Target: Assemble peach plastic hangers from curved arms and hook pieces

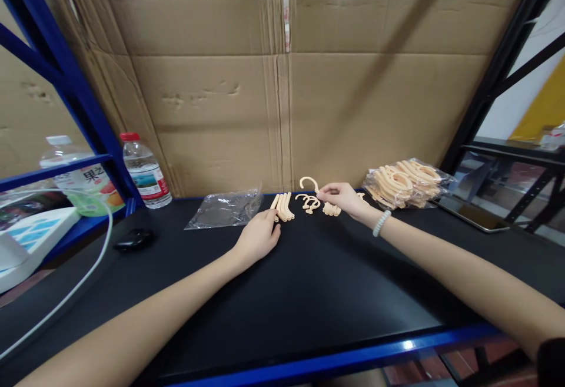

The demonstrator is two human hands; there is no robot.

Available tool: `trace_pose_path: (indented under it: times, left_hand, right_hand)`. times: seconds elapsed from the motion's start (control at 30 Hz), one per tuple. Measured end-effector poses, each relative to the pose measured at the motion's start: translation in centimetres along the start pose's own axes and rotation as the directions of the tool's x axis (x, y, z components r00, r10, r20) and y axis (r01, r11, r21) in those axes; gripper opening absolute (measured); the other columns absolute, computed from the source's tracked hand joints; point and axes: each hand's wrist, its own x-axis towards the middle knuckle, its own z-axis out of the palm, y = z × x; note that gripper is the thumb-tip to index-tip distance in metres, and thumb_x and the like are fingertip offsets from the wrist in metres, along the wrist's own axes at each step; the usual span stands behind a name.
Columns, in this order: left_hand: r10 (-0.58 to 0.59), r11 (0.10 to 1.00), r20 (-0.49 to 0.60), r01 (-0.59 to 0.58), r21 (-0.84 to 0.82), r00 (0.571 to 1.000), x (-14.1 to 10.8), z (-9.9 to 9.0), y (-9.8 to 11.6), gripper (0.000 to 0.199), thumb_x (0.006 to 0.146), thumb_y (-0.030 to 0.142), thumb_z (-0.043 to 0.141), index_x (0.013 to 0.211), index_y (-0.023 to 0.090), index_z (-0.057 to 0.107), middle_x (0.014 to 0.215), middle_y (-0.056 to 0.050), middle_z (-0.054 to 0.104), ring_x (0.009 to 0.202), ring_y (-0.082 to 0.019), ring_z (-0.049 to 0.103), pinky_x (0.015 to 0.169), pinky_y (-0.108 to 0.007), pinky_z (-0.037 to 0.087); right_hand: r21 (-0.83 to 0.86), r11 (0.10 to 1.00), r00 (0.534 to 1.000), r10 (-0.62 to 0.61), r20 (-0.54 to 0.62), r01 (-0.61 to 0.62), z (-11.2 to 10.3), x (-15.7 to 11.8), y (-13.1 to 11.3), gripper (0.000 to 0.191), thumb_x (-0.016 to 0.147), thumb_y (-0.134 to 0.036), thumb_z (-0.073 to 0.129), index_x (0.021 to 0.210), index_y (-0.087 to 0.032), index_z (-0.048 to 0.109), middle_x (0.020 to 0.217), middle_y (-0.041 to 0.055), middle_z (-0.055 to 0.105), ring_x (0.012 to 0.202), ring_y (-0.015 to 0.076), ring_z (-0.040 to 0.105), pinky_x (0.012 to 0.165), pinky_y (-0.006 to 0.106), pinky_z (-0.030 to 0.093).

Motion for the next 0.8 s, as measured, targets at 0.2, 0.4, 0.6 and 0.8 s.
trace_pose_path:
  times: [0.2,0.4,0.6,0.8]
  left_hand:
    - [-0.08,0.99,0.039,0.075,0.123,0.996,-0.5,-2.5,1.9,0.026,0.09,0.034,0.045,0.078,0.017,0.061,0.089,-0.011,0.066,0.083,-0.029,0.066,0.069,-0.037,0.052]
    - [-0.18,0.975,0.108,0.163,0.151,0.978,0.2,-3.5,1.8,0.015,0.085,0.031,0.05,0.084,0.017,0.056,0.089,-0.01,0.064,0.075,-0.03,0.067,0.064,-0.039,0.051]
    - [-0.201,0.977,0.164,0.186,0.104,0.966,0.4,-3.2,1.2,0.016,0.075,0.009,0.051,0.089,0.016,0.053,0.095,-0.013,0.063,0.079,-0.03,0.067,0.07,-0.04,0.05]
    - [-0.194,0.971,0.188,0.216,-0.1,0.963,0.3,-4.9,0.2,0.033,0.062,0.0,0.053,0.09,0.018,0.054,0.075,-0.007,0.065,0.07,-0.029,0.066,0.069,-0.041,0.049]
  right_hand:
    - [0.356,0.915,0.981,0.156,0.112,-0.186,-0.6,-4.5,-0.2,0.029,0.066,-0.038,0.075,0.069,-0.016,0.056,0.068,0.0013,0.059,0.057,0.0097,0.052,0.057,0.027,0.045]
    - [0.512,0.813,0.959,0.204,0.199,-0.279,-0.2,-6.3,-0.8,0.027,0.065,-0.031,0.079,0.076,-0.017,0.06,0.074,0.0019,0.064,0.065,0.0103,0.057,0.064,0.026,0.047]
    - [0.526,0.783,0.938,0.211,0.277,-0.331,1.0,-7.5,-1.4,0.03,0.065,-0.029,0.081,0.083,-0.016,0.061,0.079,0.0047,0.07,0.067,0.0105,0.06,0.066,0.026,0.048]
    - [0.521,0.805,0.949,0.156,0.275,-0.284,1.4,-7.8,-1.6,0.031,0.067,-0.032,0.081,0.084,-0.016,0.061,0.084,0.0066,0.072,0.069,0.0117,0.062,0.066,0.027,0.049]
